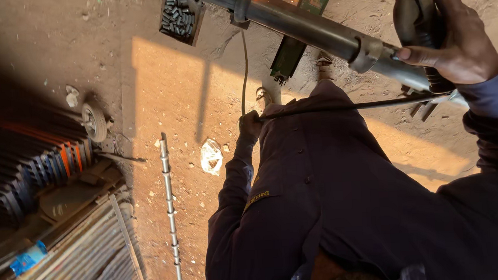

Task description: The person welds joints on a long metal pipe frame resting on supports in a workshop. Holding an electrode holder in one hand, they strike arcs that produce sparks, weld several joints along the frame, reposition the frame and their stance between welds, and at times steady the frame with the free hand while working.

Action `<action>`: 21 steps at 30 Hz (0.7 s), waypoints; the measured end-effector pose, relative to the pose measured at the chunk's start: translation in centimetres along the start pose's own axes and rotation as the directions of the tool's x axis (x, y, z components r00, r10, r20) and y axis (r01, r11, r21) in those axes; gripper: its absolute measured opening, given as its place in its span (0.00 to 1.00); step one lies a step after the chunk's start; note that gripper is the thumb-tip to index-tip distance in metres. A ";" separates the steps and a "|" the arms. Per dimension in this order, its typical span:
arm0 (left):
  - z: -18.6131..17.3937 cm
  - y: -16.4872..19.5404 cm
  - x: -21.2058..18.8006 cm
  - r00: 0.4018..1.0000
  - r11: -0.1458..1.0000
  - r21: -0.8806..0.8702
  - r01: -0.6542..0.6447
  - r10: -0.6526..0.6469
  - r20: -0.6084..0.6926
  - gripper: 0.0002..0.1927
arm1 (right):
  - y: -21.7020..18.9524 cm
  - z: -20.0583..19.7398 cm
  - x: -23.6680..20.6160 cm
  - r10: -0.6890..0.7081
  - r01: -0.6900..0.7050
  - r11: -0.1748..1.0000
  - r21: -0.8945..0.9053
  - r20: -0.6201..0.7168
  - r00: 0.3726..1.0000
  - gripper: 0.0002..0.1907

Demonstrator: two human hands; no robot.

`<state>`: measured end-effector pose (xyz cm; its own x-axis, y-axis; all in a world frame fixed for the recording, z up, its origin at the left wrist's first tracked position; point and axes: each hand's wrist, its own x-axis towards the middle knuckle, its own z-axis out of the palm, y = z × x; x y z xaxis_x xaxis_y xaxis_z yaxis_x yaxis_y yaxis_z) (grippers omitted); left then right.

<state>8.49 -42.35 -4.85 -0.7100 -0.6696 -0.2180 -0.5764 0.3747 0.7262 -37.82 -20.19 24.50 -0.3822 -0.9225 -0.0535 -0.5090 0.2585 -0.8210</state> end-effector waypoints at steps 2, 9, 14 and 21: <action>-1.2 -2.0 0.4 0.999 1.000 0.019 0.021 -0.022 0.035 0.21 | -1.4 3.0 -1.9 0.019 -0.012 0.997 0.081 -0.086 0.996 0.51; -6.6 -10.2 0.8 0.992 0.999 0.038 0.018 -0.022 0.122 0.19 | -6.2 16.9 -7.9 -0.068 0.054 0.997 -0.046 -0.418 0.906 0.56; -9.3 -13.8 1.2 0.984 0.978 0.175 -0.112 0.085 0.154 0.16 | -10.9 26.1 -9.6 0.062 -0.095 0.995 -0.034 -0.533 0.844 0.57; -12.6 -16.9 -0.8 0.962 0.964 0.190 -0.188 0.142 0.234 0.16 | -17.0 31.8 -8.7 0.113 -0.273 0.945 -0.178 -0.606 0.787 0.62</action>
<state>23.88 -56.19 -8.74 -0.8594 -0.4407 -0.2594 -0.4985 0.6088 0.6171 -1.36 -25.61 20.85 -0.8260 -0.5234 0.2092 -0.5142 0.5475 -0.6602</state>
